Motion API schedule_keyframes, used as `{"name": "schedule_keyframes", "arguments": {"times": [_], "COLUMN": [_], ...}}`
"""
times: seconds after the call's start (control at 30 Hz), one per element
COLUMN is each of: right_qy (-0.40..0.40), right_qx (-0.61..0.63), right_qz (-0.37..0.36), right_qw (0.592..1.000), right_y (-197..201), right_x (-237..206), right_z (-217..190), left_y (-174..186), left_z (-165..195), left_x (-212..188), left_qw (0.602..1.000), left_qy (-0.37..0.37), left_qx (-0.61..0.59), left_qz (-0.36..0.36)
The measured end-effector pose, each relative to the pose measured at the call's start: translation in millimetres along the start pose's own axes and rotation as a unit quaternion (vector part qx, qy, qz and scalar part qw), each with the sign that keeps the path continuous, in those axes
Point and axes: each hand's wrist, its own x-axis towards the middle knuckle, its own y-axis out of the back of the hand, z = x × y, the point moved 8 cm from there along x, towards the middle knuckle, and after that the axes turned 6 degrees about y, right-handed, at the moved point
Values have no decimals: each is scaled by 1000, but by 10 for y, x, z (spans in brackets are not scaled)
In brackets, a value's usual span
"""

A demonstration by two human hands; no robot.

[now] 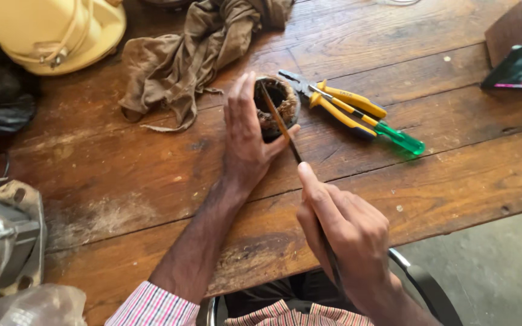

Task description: The person holds a small cylindrical metal part with the left hand and files its inner surface with a metal file held in the right hand. The person repeatedly strokes the file inside the part, occasionally rotating the part to access different areas.

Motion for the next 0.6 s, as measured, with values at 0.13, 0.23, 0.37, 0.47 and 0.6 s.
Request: {"name": "schedule_keyframes", "arguments": {"times": [0.13,0.23,0.37,0.47,0.6], "right_qy": [-2,-17,1,10,5], "right_qx": [-15,8,6,3,10], "right_qz": [6,-18,-16,-7,-10], "right_qw": [1000,1000,1000,1000,1000], "right_y": [17,11,123,141,150], "right_x": [109,211,235,231,188], "right_z": [-8,-21,-113,-131,-124], "left_y": [-5,24,-8,21,12], "left_z": [0,31,35,34,35], "left_x": [18,28,61,41,29], "left_qw": [1000,1000,1000,1000,1000], "left_qy": [2,-10,-3,-7,-1], "left_qx": [-9,23,3,13,11], "left_qz": [-16,-2,-1,2,-5]}}
